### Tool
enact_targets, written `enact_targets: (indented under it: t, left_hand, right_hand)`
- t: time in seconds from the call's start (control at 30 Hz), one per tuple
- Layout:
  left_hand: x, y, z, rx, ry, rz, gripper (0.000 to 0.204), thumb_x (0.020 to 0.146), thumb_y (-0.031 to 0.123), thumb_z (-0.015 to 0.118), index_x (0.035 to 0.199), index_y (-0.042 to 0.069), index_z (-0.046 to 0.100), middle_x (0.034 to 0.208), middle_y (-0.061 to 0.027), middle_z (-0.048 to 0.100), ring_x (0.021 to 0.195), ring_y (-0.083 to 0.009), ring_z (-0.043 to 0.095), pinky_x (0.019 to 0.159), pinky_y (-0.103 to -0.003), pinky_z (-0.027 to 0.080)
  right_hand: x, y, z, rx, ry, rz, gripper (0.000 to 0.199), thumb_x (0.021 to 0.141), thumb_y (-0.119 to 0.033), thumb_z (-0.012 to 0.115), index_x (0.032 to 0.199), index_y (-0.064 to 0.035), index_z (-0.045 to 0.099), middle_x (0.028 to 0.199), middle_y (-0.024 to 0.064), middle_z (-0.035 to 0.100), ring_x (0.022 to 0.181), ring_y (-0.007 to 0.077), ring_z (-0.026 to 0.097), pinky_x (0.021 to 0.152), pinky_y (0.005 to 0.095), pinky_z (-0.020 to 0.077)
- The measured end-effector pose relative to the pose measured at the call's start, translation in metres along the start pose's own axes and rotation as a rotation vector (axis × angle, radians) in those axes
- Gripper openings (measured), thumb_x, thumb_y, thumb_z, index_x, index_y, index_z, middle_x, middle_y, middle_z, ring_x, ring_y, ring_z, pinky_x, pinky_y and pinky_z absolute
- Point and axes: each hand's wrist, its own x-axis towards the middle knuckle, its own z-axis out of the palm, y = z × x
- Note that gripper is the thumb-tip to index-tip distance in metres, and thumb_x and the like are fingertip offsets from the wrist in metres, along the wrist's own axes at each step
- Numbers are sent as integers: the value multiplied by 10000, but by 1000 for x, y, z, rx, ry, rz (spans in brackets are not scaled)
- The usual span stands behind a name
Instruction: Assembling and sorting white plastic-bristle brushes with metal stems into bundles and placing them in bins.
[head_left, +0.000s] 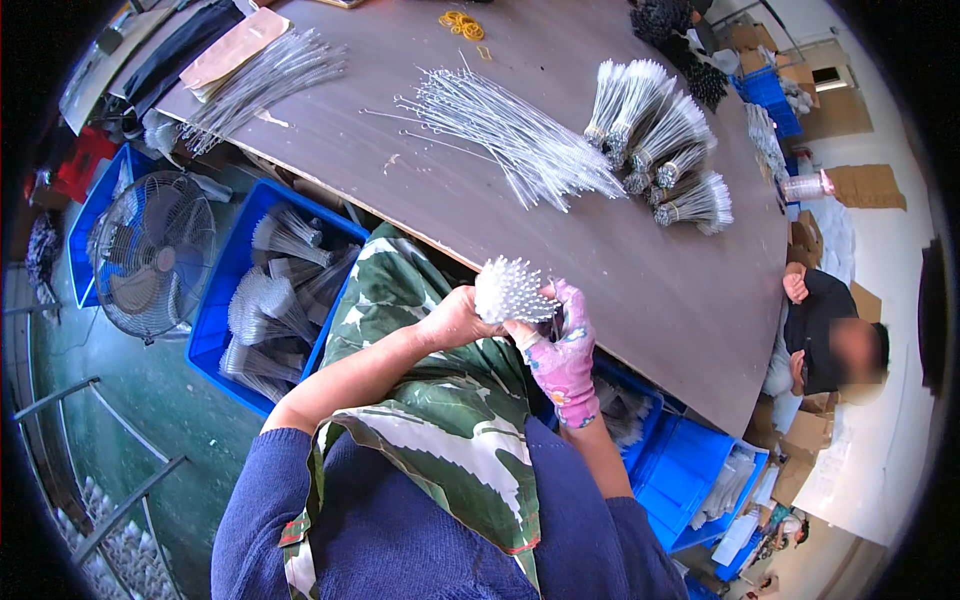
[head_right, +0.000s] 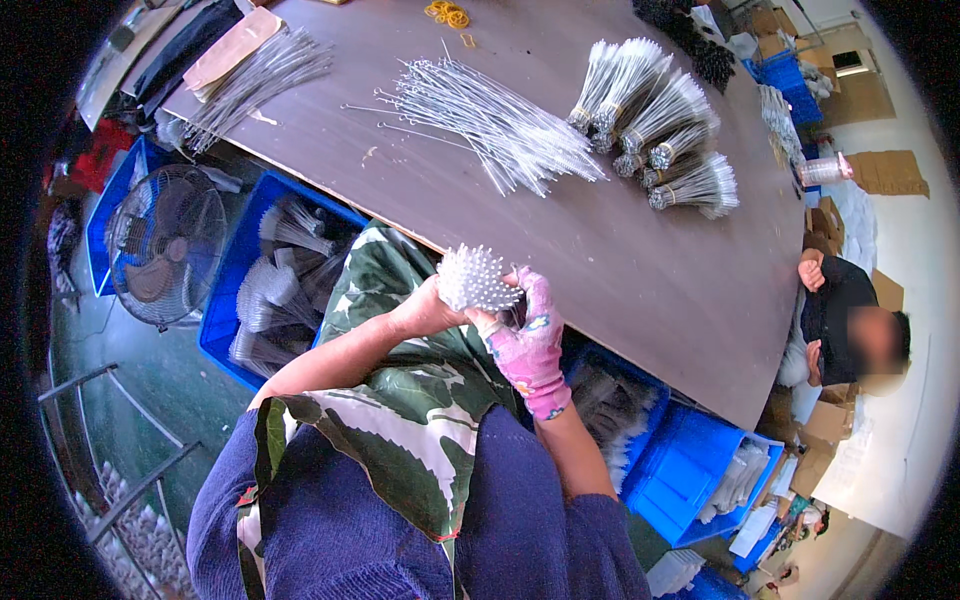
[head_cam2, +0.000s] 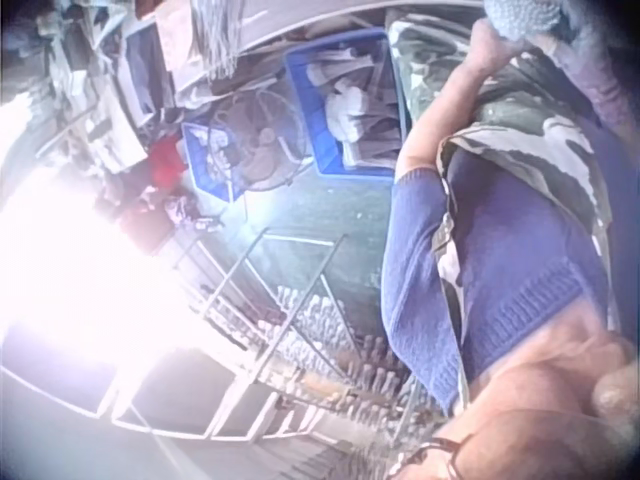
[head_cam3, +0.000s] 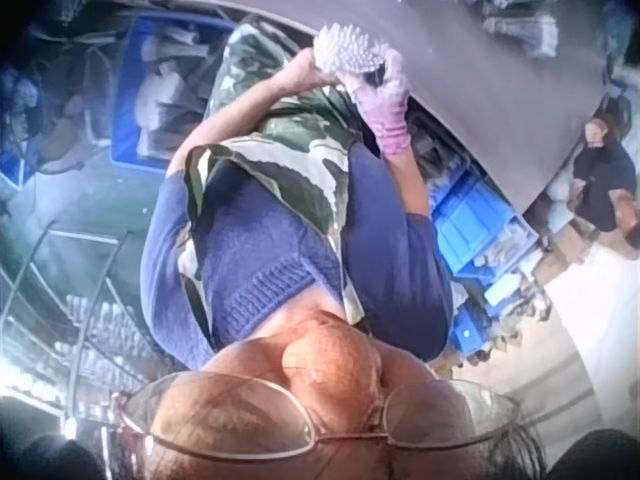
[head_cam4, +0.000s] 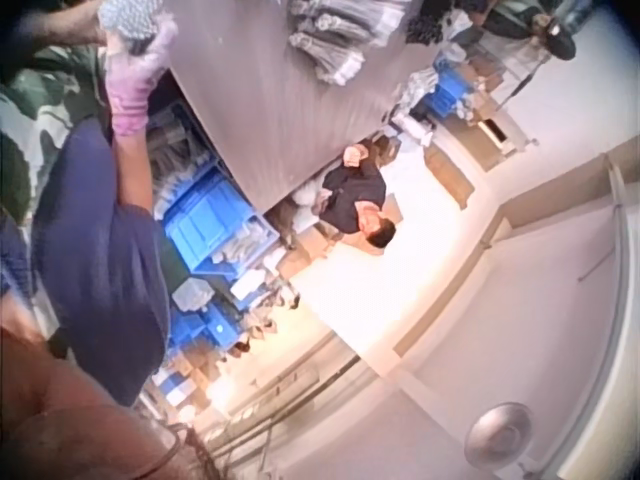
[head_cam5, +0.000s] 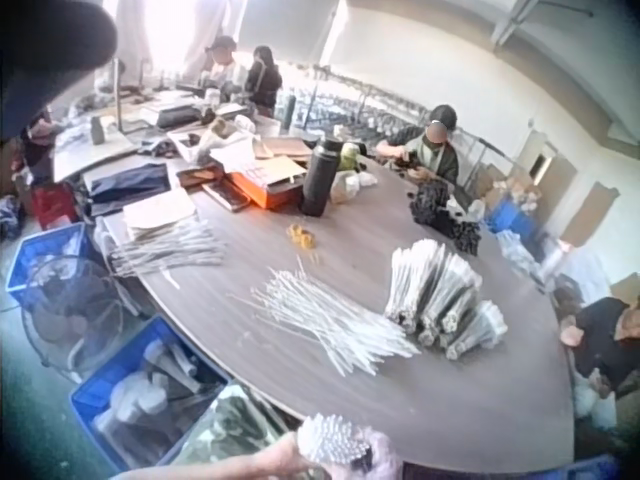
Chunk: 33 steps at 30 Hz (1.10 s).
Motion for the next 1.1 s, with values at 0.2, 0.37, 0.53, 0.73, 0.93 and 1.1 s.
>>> enact_targets:
  t: [0.2, 0.37, 0.53, 0.73, 0.93, 1.1]
  left_hand:
    - [-3, 39, -5, -300, -72, -84, 308, 759, 217, 744, 1001, 56, 640, 905, 14, 649, 849, -67, 565, 782, -268, 469]
    - [-12, 41, -9, -459, -88, -191, 270, 783, 175, 721, 1017, 65, 643, 930, 29, 643, 867, -52, 542, 812, -249, 446]
    - [-12, 53, -13, -401, -112, -227, 280, 780, 160, 722, 1026, 57, 637, 954, 33, 642, 898, -55, 543, 840, -254, 437]
    - [-14, 44, -20, -171, -168, -192, 518, 772, 314, 702, 1195, 69, 530, 1211, -83, 528, 1173, -236, 439, 1041, -382, 261]
    - [-11, 36, -17, -186, -77, -8, 373, 748, 54, 702, 1100, 27, 579, 1048, -34, 625, 995, -109, 553, 902, -287, 428]
    - [-15, 19, -18, -30, -106, 22, 433, 765, 187, 695, 1150, 50, 551, 1130, -76, 579, 1091, -196, 500, 963, -339, 365]
  right_hand:
    - [-1, 1, -5, -45, 85, -47, 397, 682, -117, 777, 977, -28, 527, 890, 56, 593, 791, 132, 576, 723, 277, 471]
    - [-5, -2, -12, -16, 121, 82, 332, 736, -89, 743, 979, -23, 526, 855, -5, 546, 775, 81, 515, 706, 236, 442]
    - [-5, -9, -7, 26, 122, 63, 345, 737, -83, 743, 998, -27, 526, 858, -9, 550, 781, 83, 515, 724, 232, 434]
    - [-10, -6, -6, 51, -18, 57, 442, 732, -26, 719, 1110, -16, 491, 1051, 45, 541, 986, 125, 516, 881, 273, 411]
    - [-12, -19, -3, -49, -32, -98, 416, 754, 7, 647, 1138, 17, 486, 1059, 128, 590, 943, 175, 585, 834, 294, 462]
    - [-14, -15, -7, -189, -80, -104, 412, 769, 53, 538, 1175, 16, 474, 1099, 126, 583, 946, 167, 584, 829, 295, 462]
